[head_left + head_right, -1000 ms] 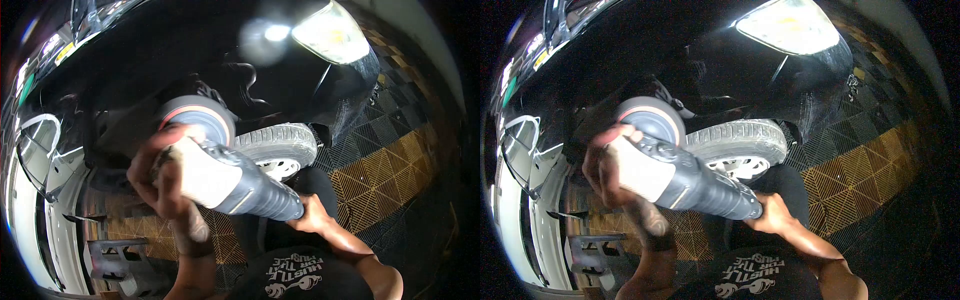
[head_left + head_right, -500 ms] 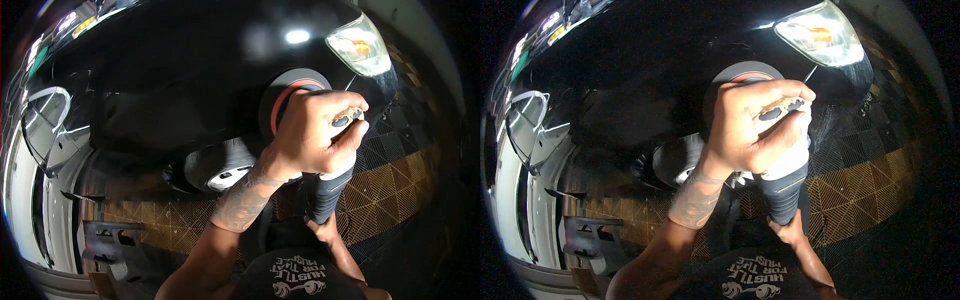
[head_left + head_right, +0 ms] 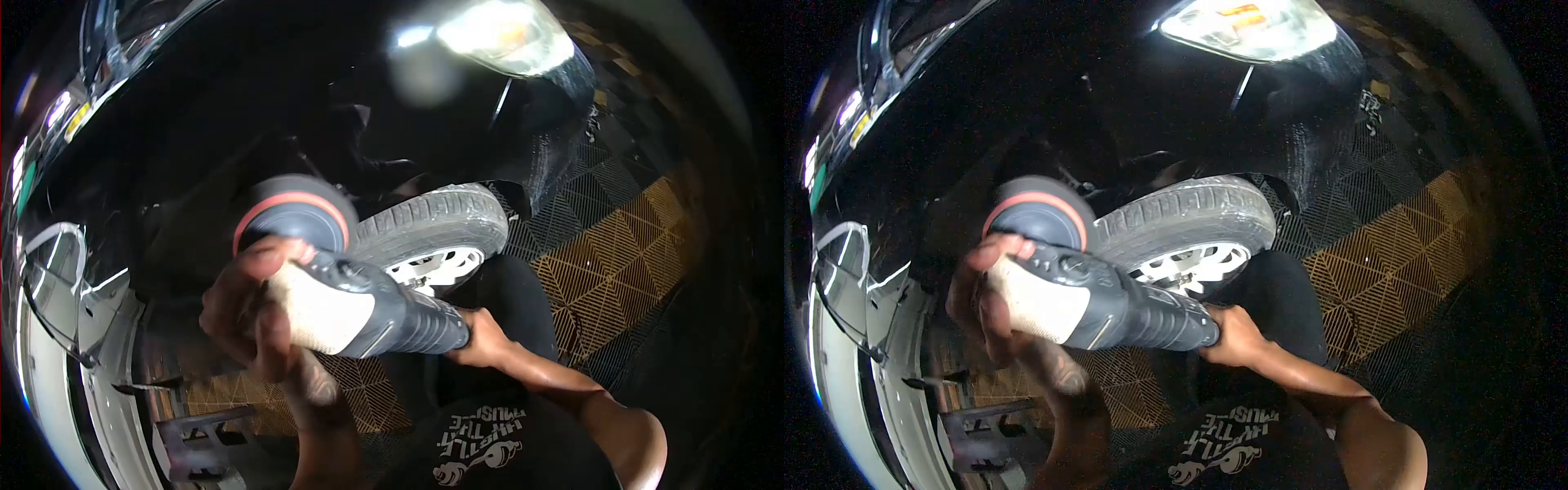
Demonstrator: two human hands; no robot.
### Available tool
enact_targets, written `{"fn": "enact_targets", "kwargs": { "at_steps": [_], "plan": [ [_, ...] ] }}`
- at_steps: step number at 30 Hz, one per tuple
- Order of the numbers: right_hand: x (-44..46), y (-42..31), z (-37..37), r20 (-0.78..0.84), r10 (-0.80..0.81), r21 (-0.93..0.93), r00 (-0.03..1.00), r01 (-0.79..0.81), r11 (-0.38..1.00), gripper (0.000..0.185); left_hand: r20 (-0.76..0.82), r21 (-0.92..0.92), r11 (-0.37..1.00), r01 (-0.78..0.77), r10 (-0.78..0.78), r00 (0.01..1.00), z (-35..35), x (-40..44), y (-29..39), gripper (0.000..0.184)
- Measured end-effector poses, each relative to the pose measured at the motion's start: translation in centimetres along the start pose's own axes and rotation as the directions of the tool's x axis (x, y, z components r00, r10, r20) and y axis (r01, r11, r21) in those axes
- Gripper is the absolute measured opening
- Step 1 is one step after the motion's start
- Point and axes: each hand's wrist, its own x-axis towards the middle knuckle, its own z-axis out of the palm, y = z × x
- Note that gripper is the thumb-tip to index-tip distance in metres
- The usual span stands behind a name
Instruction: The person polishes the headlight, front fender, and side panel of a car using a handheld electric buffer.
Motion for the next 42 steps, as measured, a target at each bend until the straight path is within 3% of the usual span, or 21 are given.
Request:
{"fn": "enact_targets", "kwargs": {
  "at_steps": [1, 4, 6, 10, 14, 15, 16, 19, 22, 25, 26, 30, 31, 33, 37, 39, 42],
  "plan": [
    [0.0, 0.4, 0.1, -0.013, 0.007, 0.003, 1.000, -0.007, 1.000, 0.042, -0.014, -0.010, 0.999, -0.038, 0.038, 0.999, 0.0, -0.2, 0.6, 0.032],
    [-0.1, 1.1, 0.3, 0.013, 0.011, 0.016, 1.000, -0.011, 1.000, 0.046, -0.045, -0.023, 0.976, 0.218, -0.219, 0.975, 0.2, 0.0, 1.6, 0.036],
    [-0.8, 1.7, -0.1, -0.014, 0.038, 0.109, 0.999, -0.036, 0.993, 0.045, -0.001, -0.179, 0.908, 0.379, -0.385, 0.923, 1.2, 0.5, 2.0, 0.036],
    [-1.7, 3.9, -0.4, -0.091, 0.129, 0.192, 0.987, -0.110, 0.975, 0.042, 0.249, -0.378, 0.821, 0.428, -0.356, 0.901, 3.4, 0.1, 0.3, 0.033],
    [-2.2, 6.2, -0.2, -0.209, 0.235, 0.205, 0.949, -0.193, 0.960, 0.040, 0.326, -0.411, 0.866, 0.285, -0.152, 0.933, 8.1, 0.2, -0.1, 0.031],
    [-2.2, 11.4, 1.2, -0.195, 0.179, 0.218, 0.964, -0.135, 0.967, 0.039, 0.319, -0.437, 0.857, 0.273, -0.137, 0.938, 8.8, 0.4, 0.1, 0.031],
    [-2.4, 13.1, 2.4, -0.310, 0.175, 0.226, 0.934, -0.107, 0.968, 0.038, 0.306, -0.432, 0.867, 0.248, -0.118, 0.945, 9.2, 0.2, 0.1, 0.032],
    [-0.9, 9.6, 1.7, -0.246, 0.175, 0.268, 0.953, -0.106, 0.958, 0.037, 0.273, -0.439, 0.870, 0.223, -0.107, 0.956, 8.1, -0.3, -0.1, 0.031],
    [0.1, 8.0, 2.4, -0.208, 0.076, 0.193, 0.975, -0.035, 0.980, 0.036, 0.276, -0.424, 0.881, 0.208, -0.093, 0.957, 4.9, -0.3, -0.5, 0.031],
    [1.3, 3.4, 2.9, -0.129, 0.144, 0.200, 0.981, -0.116, 0.973, 0.038, 0.262, -0.364, 0.890, 0.272, -0.182, 0.948, 1.4, -0.6, -0.2, 0.027],
    [1.9, 5.6, 3.8, -0.015, 0.121, 0.140, 0.993, -0.118, 0.983, 0.040, 0.348, -0.233, 0.929, 0.286, -0.195, 0.917, -0.4, -1.5, -0.6, 0.036],
    [3.4, 5.9, 5.7, 0.008, -0.031, 0.086, 0.999, 0.030, 0.996, 0.056, 0.184, -0.073, 0.935, 0.346, -0.329, 0.926, -4.1, -3.4, 0.3, 0.047],
    [3.9, 5.8, 6.2, -0.002, -0.089, 0.092, 0.996, 0.089, 0.992, 0.056, 0.211, -0.045, 0.947, 0.317, -0.301, 0.930, -5.1, -3.7, -0.1, 0.047],
    [4.4, 5.3, 6.5, 0.068, -0.054, 0.133, 0.996, 0.045, 0.990, 0.056, 0.109, -0.106, 0.940, 0.325, -0.314, 0.943, -5.5, -3.6, 0.1, 0.033],
    [4.6, 5.7, 6.7, 0.072, -0.064, 0.121, 0.995, 0.055, 0.991, 0.056, 0.110, -0.170, 0.924, 0.342, -0.327, 0.939, -5.2, -3.5, 0.1, 0.033],
    [4.2, 5.3, 6.1, -0.008, -0.095, 0.158, 0.995, 0.095, 0.983, 0.056, 0.184, -0.078, 0.949, 0.307, -0.289, 0.940, -4.4, -2.9, 0.2, 0.032],
    [2.8, 5.4, 4.8, -0.056, 0.000, 0.112, 0.998, 0.006, 0.994, 0.056, 0.259, -0.182, 0.920, 0.347, -0.296, 0.920, -2.0, -2.0, 0.3, 0.029]
  ]
}}
